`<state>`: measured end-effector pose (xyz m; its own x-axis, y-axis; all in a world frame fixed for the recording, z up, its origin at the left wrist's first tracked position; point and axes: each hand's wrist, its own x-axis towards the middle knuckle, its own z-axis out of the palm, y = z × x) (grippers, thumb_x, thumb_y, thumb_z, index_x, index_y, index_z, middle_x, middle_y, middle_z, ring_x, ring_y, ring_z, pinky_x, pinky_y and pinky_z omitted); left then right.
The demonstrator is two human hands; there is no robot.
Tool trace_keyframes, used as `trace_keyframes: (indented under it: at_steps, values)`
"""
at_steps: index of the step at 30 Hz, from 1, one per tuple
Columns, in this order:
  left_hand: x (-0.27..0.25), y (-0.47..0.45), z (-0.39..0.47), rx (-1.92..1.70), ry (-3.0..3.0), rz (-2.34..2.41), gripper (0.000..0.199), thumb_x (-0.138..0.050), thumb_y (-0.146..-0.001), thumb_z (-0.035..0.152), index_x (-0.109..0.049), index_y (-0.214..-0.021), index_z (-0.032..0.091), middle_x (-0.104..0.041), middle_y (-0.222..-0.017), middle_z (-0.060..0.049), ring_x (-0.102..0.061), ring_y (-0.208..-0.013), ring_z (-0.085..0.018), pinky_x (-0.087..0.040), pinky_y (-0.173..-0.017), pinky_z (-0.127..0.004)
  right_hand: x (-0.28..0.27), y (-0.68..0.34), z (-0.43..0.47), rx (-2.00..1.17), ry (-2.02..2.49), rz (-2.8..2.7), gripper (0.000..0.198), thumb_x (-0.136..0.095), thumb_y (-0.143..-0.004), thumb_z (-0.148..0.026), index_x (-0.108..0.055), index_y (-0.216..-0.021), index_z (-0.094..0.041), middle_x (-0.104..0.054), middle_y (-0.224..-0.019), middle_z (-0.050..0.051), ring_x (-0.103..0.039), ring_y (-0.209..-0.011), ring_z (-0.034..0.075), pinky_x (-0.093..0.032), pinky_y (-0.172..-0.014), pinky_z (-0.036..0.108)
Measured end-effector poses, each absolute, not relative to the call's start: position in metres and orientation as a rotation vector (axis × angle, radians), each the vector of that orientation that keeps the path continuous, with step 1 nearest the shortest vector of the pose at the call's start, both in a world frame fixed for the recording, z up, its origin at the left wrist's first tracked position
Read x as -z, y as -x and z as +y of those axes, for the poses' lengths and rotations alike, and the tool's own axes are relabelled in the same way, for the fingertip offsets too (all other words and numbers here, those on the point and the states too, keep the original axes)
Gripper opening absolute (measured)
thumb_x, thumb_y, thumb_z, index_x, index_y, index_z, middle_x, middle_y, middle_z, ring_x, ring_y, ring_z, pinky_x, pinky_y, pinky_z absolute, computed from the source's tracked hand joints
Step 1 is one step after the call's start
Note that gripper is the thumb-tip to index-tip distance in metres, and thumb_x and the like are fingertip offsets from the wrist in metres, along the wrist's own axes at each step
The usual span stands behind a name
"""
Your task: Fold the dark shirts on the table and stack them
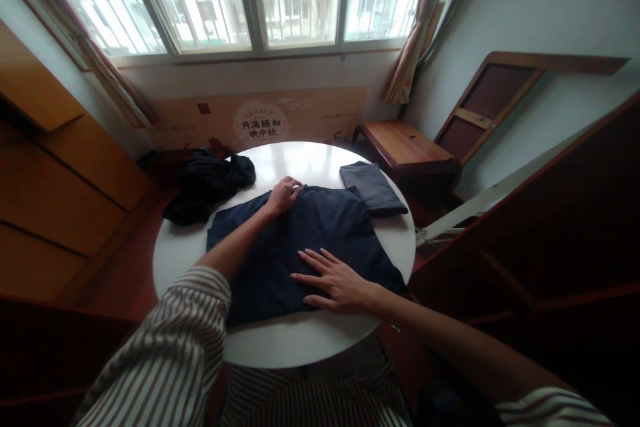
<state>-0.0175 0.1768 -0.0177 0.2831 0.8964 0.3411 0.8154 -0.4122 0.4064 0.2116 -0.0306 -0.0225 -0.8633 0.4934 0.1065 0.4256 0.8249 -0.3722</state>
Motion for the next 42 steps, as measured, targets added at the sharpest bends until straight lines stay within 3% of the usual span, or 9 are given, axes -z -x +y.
trace_keyframes:
  at_steps: [5,8,12,16,21,27,31,38,42]
  values:
    - [0.02,0.091,0.113,-0.71,-2.512,1.566,0.039,-0.041,-0.1,0.033,-0.064,-0.127,0.018,-0.06,-0.132,-0.012,-0.052,-0.128,-0.025,-0.038,-0.113,-0.042,0.007,-0.193,-0.006,-0.375,0.613,-2.7,0.044,-0.043,-0.102,-0.042,-0.062,-0.131,-0.016,-0.058,-0.138,0.016,-0.053,-0.129,0.025,-0.033,-0.115,0.045]
    - [0.028,0.122,0.079,-0.415,-2.543,1.522,0.049,-0.036,-0.102,0.041,-0.047,-0.147,0.025,-0.041,-0.156,-0.006,-0.033,-0.145,-0.024,-0.027,-0.12,-0.046,-0.006,-0.157,0.021,-0.292,0.456,-2.693,0.039,-0.042,-0.103,-0.037,-0.066,-0.122,-0.013,-0.063,-0.128,0.016,-0.058,-0.121,0.023,-0.037,-0.112,0.043]
    - [0.034,0.141,0.068,-0.105,-2.452,1.7,0.055,-0.028,-0.102,0.049,-0.031,-0.155,0.033,-0.022,-0.164,-0.001,-0.02,-0.151,-0.025,-0.017,-0.12,-0.054,-0.002,-0.109,0.045,-0.266,0.583,-2.801,0.053,-0.041,-0.101,-0.049,-0.053,-0.141,-0.014,-0.049,-0.147,0.019,-0.046,-0.136,0.03,-0.032,-0.114,0.051]
    - [0.034,0.151,0.08,-0.07,-2.375,1.878,0.057,-0.025,-0.103,0.046,-0.025,-0.157,0.028,-0.02,-0.164,-0.003,-0.018,-0.152,-0.024,-0.017,-0.12,-0.053,0.017,-0.102,0.036,-0.328,0.729,-2.89,0.076,-0.04,-0.096,-0.065,-0.039,-0.152,-0.013,-0.027,-0.16,0.022,-0.023,-0.148,0.037,-0.015,-0.118,0.059]
    - [0.03,0.152,0.098,-0.036,-2.284,1.938,0.058,-0.024,-0.102,0.043,-0.026,-0.157,0.024,-0.022,-0.164,-0.005,-0.02,-0.151,-0.025,-0.019,-0.119,-0.054,0.022,-0.132,-0.007,-0.492,0.608,-2.885,0.078,-0.04,-0.094,-0.069,-0.033,-0.156,-0.021,-0.018,-0.164,0.015,-0.012,-0.152,0.033,-0.003,-0.12,0.056]
    - [0.023,0.14,0.08,-0.201,-2.293,2.119,0.051,-0.031,-0.1,0.031,-0.045,-0.147,0.017,-0.042,-0.155,-0.012,-0.035,-0.145,-0.028,-0.023,-0.118,-0.055,0.019,-0.153,-0.038,-0.616,0.488,-2.907,0.081,-0.044,-0.092,-0.068,-0.031,-0.156,-0.02,-0.015,-0.164,0.015,-0.009,-0.152,0.031,-0.002,-0.121,0.054]
    - [0.018,0.15,0.021,-0.475,-2.199,2.354,0.047,-0.041,-0.096,0.028,-0.054,-0.136,0.008,-0.056,-0.139,-0.019,-0.05,-0.131,-0.03,-0.036,-0.113,-0.044,0.02,-0.155,-0.041,-0.616,0.5,-2.886,0.077,-0.044,-0.093,-0.067,-0.034,-0.155,-0.022,-0.019,-0.164,0.014,-0.014,-0.152,0.03,-0.007,-0.121,0.054]
    - [0.017,0.183,-0.08,-0.676,-1.247,2.236,0.071,-0.067,-0.08,0.055,-0.052,-0.134,0.012,-0.072,-0.107,-0.013,-0.072,-0.091,-0.026,-0.056,-0.082,-0.033,-0.006,-0.119,-0.018,-0.731,0.589,-2.706,0.048,-0.045,-0.099,-0.052,-0.066,-0.124,-0.016,-0.066,-0.126,0.016,-0.061,-0.116,0.028,-0.047,-0.1,0.042]
    - [0.006,0.174,-0.088,-0.69,-0.944,1.733,0.066,-0.08,-0.065,0.06,-0.068,-0.108,0.012,-0.076,-0.095,-0.011,-0.073,-0.094,-0.028,-0.058,-0.082,-0.033,-0.023,-0.073,0.016,-1.114,0.778,-2.493,0.045,-0.048,-0.098,-0.054,-0.069,-0.114,-0.017,-0.072,-0.105,0.01,-0.068,-0.094,0.022,-0.052,-0.085,0.033]
